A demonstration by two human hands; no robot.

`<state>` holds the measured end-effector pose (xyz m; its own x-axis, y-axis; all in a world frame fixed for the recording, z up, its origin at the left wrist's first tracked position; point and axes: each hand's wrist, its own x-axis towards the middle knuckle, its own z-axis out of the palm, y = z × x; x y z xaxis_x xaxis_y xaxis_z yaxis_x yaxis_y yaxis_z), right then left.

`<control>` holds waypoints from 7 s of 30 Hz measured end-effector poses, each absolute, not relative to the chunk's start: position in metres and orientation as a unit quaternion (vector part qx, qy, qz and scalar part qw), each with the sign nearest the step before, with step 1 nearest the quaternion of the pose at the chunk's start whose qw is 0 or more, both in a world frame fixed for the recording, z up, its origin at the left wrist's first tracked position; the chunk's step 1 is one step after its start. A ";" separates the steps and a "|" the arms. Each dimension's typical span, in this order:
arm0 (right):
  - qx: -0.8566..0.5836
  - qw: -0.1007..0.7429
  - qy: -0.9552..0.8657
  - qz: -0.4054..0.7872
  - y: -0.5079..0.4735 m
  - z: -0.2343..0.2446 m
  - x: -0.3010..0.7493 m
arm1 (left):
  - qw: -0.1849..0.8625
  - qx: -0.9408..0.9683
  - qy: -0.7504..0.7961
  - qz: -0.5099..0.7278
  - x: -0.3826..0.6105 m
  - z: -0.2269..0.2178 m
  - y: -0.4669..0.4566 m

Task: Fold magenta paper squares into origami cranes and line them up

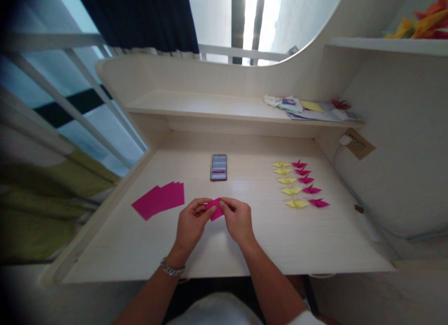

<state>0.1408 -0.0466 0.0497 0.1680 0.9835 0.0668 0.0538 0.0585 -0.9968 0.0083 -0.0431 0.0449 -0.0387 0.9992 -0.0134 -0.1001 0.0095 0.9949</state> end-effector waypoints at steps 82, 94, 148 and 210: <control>-0.526 0.566 -0.358 0.524 -0.032 0.041 0.163 | 0.534 0.438 0.489 0.532 0.007 0.039 -0.046; -0.497 0.509 -0.399 0.578 -0.042 0.037 0.146 | 0.567 0.437 0.497 0.490 0.004 0.042 -0.044; -0.478 0.488 -0.427 0.593 -0.051 0.042 0.153 | 0.642 0.537 0.417 0.355 -0.022 0.067 -0.023; -0.468 0.504 -0.308 0.658 -0.054 0.048 0.146 | 0.566 0.580 0.466 0.355 -0.020 0.071 -0.025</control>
